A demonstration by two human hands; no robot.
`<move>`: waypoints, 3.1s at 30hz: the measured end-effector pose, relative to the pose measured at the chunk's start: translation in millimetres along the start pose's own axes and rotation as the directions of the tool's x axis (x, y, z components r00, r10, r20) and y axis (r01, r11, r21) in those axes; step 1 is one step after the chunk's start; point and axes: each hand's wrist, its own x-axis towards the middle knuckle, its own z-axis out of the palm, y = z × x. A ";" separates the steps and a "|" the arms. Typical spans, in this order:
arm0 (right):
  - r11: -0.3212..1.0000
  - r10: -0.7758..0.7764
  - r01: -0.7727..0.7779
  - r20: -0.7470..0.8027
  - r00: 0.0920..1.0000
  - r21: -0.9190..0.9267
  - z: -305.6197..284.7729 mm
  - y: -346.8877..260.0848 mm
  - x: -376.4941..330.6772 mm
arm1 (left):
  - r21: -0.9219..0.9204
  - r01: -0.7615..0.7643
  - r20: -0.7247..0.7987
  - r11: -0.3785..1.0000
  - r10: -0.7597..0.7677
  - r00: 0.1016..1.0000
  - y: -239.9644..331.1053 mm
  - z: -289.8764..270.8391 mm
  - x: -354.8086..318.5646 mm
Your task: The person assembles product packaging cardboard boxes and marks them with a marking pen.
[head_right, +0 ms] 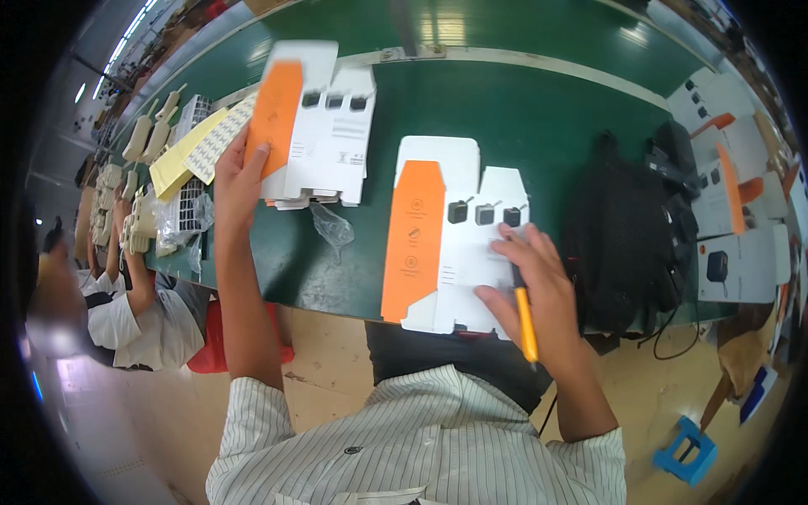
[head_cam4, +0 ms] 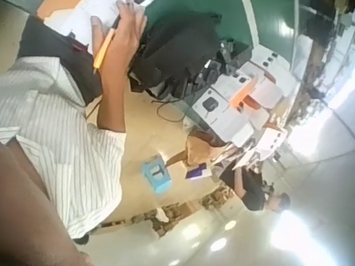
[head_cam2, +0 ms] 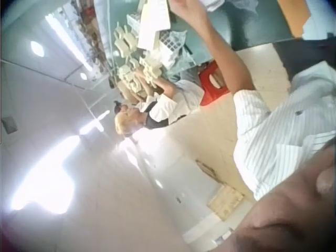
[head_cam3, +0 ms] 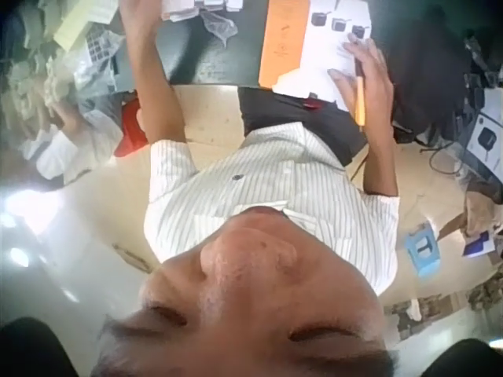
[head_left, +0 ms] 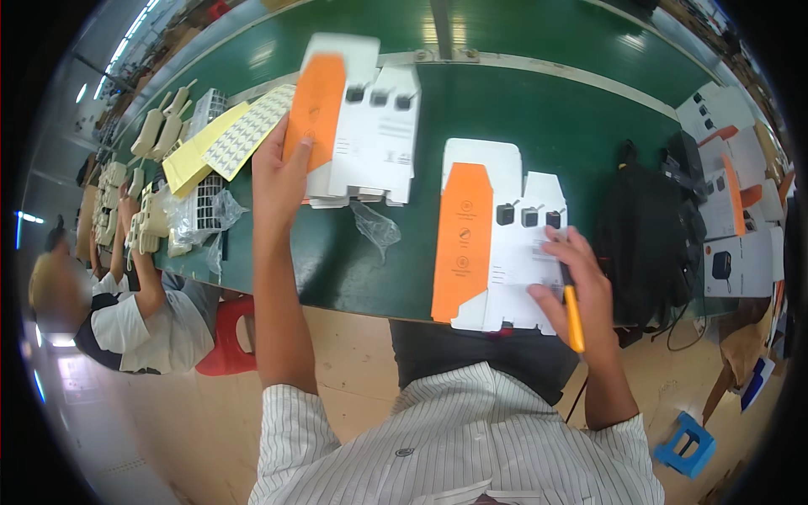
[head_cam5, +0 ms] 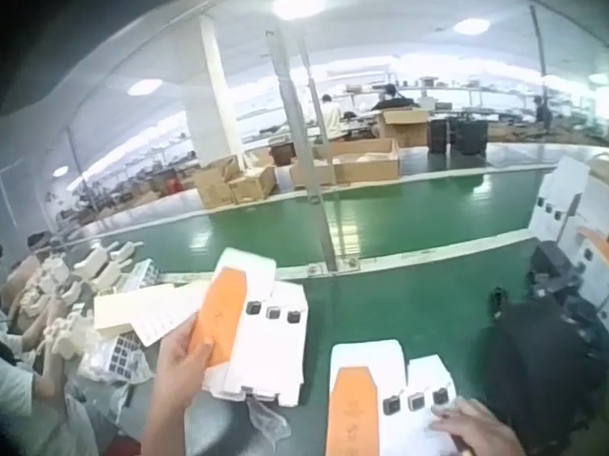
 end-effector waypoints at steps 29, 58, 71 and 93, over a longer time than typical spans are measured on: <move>0.989 0.031 -0.024 -0.047 0.998 0.146 29.6 1.6 -3.3 | 0.352 -0.598 0.774 0.720 0.136 0.619 3.8 110.1 -136.6; 0.986 0.133 -0.148 -0.177 0.975 -0.074 23.2 1.3 -11.7 | 0.316 -0.357 0.482 0.879 0.175 0.858 0.0 99.8 -147.5; 0.884 0.000 0.194 -0.414 0.910 0.426 3.9 -2.8 -19.4 | -0.006 -0.290 0.058 0.957 0.290 0.955 66.7 88.6 -134.8; 0.896 0.190 -0.218 0.110 0.976 0.386 19.5 -14.3 -1.5 | 0.409 -0.639 0.770 0.651 0.130 0.625 12.6 103.3 -143.1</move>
